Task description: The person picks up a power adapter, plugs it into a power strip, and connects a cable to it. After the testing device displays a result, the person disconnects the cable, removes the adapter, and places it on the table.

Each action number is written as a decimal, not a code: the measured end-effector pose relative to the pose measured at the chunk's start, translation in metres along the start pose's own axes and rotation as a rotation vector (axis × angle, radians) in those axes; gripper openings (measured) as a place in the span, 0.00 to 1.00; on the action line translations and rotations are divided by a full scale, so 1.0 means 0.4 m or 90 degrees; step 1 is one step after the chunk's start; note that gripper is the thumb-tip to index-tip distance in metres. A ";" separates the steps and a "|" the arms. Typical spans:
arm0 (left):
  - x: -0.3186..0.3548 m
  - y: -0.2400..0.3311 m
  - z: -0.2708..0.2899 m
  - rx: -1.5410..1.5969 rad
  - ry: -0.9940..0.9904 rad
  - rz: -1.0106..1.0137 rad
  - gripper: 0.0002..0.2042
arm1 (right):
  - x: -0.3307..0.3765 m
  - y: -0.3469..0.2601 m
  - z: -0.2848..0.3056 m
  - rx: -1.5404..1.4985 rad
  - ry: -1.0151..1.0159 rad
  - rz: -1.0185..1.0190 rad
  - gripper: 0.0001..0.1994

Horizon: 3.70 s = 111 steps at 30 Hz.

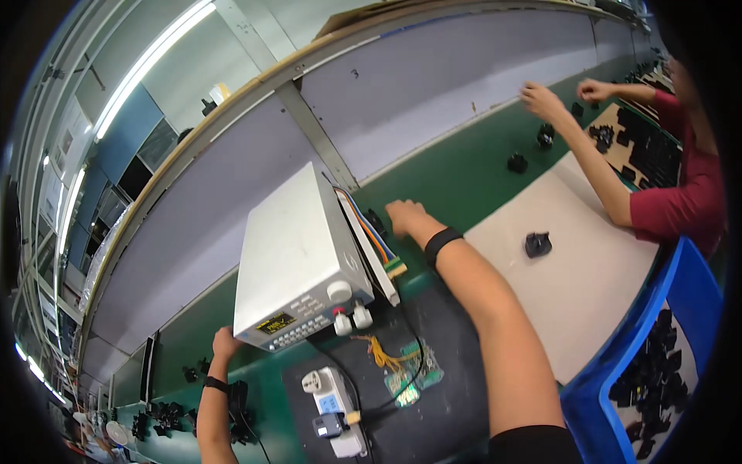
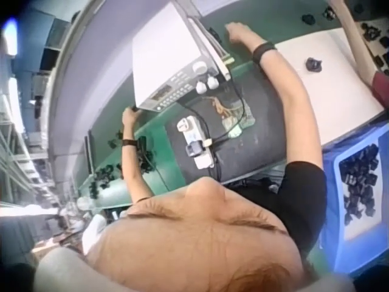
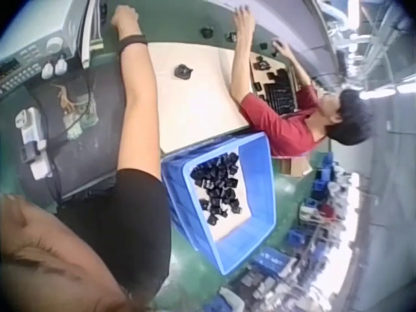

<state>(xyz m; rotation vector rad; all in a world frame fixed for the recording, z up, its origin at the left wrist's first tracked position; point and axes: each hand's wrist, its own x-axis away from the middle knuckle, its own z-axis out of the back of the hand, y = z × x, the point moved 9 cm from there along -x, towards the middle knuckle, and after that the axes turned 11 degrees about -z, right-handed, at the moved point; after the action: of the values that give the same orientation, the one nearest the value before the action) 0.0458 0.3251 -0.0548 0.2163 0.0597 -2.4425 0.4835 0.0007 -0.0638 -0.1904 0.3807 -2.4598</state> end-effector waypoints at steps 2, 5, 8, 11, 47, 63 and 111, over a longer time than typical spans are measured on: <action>-0.001 -0.034 -0.022 0.047 0.054 -0.016 0.26 | -0.065 -0.042 -0.050 0.006 -0.019 0.052 0.49; 0.054 -0.004 0.037 0.062 0.116 -0.049 0.30 | -0.138 -0.079 -0.086 0.043 -0.054 0.073 0.52; 0.141 0.058 0.145 0.073 0.164 -0.088 0.29 | -0.194 -0.088 -0.109 0.036 -0.076 0.063 0.56; 0.231 0.101 0.222 0.089 0.159 -0.087 0.27 | -0.207 -0.110 -0.100 0.058 -0.049 0.169 0.57; 0.459 0.301 0.309 0.293 0.139 -0.203 0.20 | 0.350 0.357 0.061 0.086 -0.262 -0.030 0.33; 0.628 0.628 0.480 0.242 0.163 -0.561 0.29 | 0.727 -0.085 0.230 -0.940 -0.572 0.195 0.20; 0.477 0.629 0.371 0.656 0.035 -0.336 0.24 | 0.818 -0.400 0.004 -1.022 -0.577 0.208 0.23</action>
<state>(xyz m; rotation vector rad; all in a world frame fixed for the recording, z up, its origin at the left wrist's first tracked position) 0.0405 -0.0034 0.0620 0.7886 -1.2748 -2.7425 0.1343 -0.0793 0.0027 -1.5875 1.6178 -1.0000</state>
